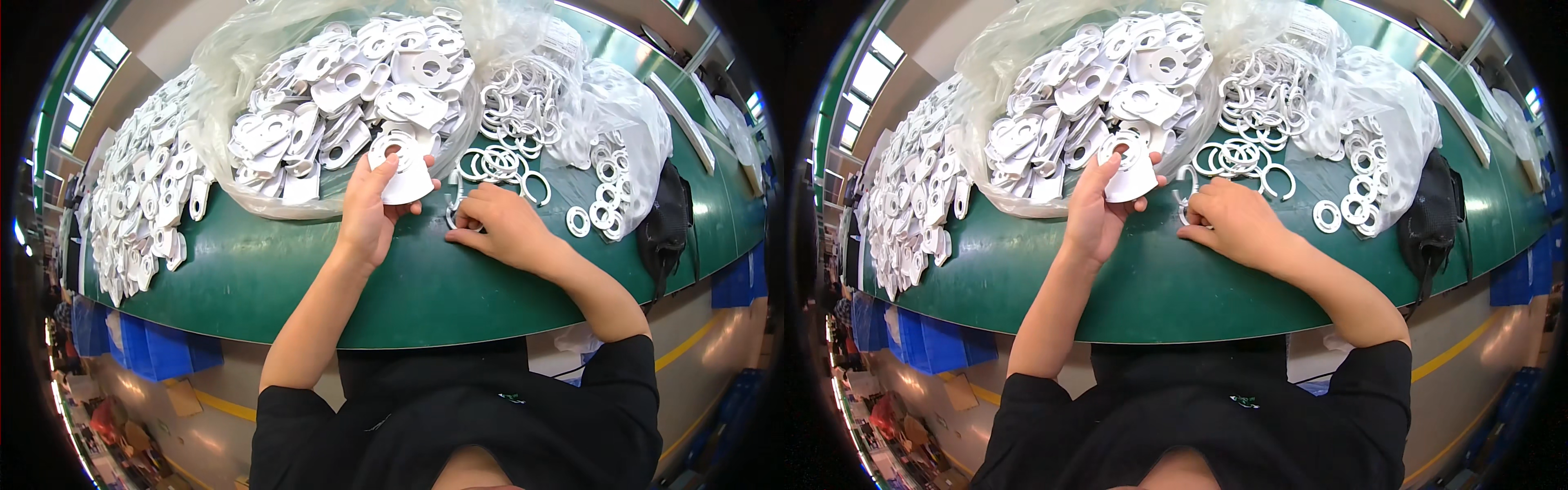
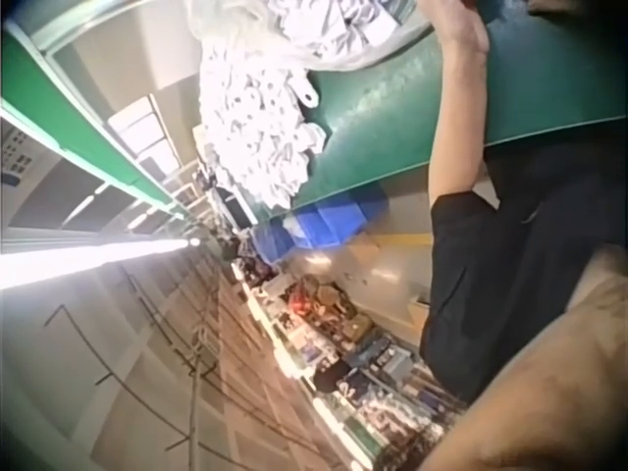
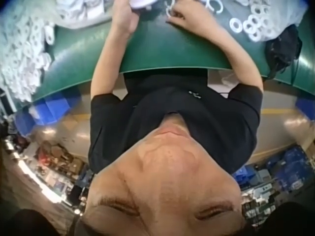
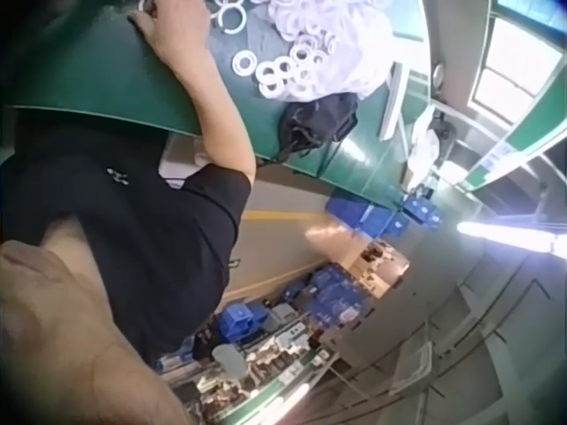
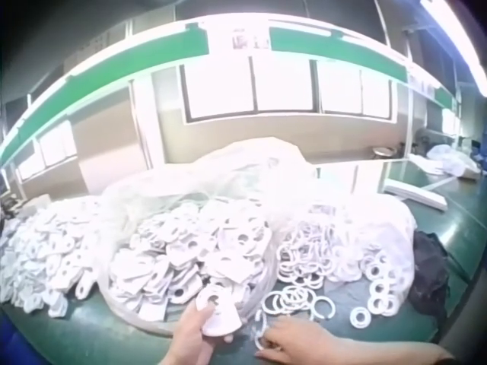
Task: Assembling small white plastic housing components with circular rings at a factory workbench.
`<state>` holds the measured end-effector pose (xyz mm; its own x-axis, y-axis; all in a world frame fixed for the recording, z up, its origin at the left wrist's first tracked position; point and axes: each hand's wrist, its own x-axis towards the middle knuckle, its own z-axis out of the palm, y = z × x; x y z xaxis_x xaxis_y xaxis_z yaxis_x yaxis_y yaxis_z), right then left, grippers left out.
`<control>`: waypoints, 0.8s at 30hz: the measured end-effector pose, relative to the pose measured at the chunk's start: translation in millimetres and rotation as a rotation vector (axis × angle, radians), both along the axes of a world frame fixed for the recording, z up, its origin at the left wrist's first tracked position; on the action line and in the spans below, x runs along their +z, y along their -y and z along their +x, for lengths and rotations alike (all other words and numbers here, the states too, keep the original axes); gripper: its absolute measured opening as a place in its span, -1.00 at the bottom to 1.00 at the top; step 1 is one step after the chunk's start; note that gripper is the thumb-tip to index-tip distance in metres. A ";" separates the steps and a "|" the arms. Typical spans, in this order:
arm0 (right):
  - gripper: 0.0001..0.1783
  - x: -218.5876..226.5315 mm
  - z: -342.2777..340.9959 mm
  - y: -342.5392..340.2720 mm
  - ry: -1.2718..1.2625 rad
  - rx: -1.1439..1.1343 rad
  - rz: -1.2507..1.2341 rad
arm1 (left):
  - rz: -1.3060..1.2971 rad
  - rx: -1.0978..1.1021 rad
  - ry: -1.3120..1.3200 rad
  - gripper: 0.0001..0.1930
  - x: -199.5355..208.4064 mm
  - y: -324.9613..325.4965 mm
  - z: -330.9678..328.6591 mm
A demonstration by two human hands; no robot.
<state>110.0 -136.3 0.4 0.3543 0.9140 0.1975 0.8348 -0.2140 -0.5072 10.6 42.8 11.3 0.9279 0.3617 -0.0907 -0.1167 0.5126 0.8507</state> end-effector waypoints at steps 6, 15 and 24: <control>-0.86 31.5 30.0 15.8 -0.161 -0.134 0.130 | 0.056 -0.032 -0.037 -0.64 -2.3 3.3 -0.1; -0.81 39.5 46.7 19.9 -0.896 -0.306 0.372 | 0.073 -0.249 -0.029 -0.46 -2.4 18.7 -1.3; -0.81 18.2 26.6 3.9 -1.052 -0.166 0.286 | 0.017 -0.340 -0.033 -0.39 -7.4 31.5 -2.3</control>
<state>136.5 -140.2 18.6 0.5836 0.8082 -0.0782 -0.0714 -0.0448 -0.9964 8.2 11.3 3.8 0.9922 0.0342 -0.1196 0.0863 0.5032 0.8598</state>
